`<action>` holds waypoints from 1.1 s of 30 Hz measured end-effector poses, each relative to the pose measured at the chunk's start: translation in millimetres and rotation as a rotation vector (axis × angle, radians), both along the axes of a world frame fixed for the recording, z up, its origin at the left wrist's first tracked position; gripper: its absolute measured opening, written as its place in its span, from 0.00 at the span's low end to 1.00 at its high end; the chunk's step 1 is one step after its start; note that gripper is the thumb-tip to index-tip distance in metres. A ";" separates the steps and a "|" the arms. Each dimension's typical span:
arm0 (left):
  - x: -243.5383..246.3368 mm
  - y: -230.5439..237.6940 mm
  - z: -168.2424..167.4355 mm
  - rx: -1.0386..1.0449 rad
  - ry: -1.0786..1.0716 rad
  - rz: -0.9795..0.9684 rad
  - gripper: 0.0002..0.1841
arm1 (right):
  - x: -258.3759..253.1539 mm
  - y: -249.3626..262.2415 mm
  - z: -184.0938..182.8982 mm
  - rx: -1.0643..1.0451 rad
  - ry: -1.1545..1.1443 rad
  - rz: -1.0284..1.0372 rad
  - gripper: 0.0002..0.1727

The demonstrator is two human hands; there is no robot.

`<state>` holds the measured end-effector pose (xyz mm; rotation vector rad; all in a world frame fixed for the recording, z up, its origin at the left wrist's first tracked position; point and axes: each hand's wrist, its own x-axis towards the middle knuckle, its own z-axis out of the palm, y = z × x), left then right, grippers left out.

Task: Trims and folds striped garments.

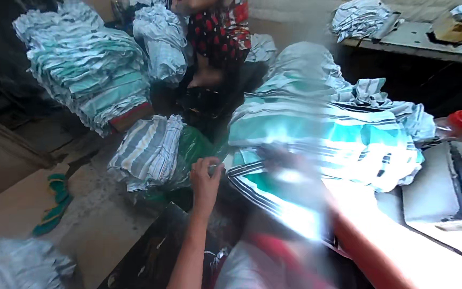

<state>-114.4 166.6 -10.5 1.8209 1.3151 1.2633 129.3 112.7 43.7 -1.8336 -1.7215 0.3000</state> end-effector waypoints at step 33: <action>23.7 -15.2 8.6 0.390 0.386 -0.095 0.09 | -7.9 16.8 -5.3 -0.195 0.571 0.444 0.09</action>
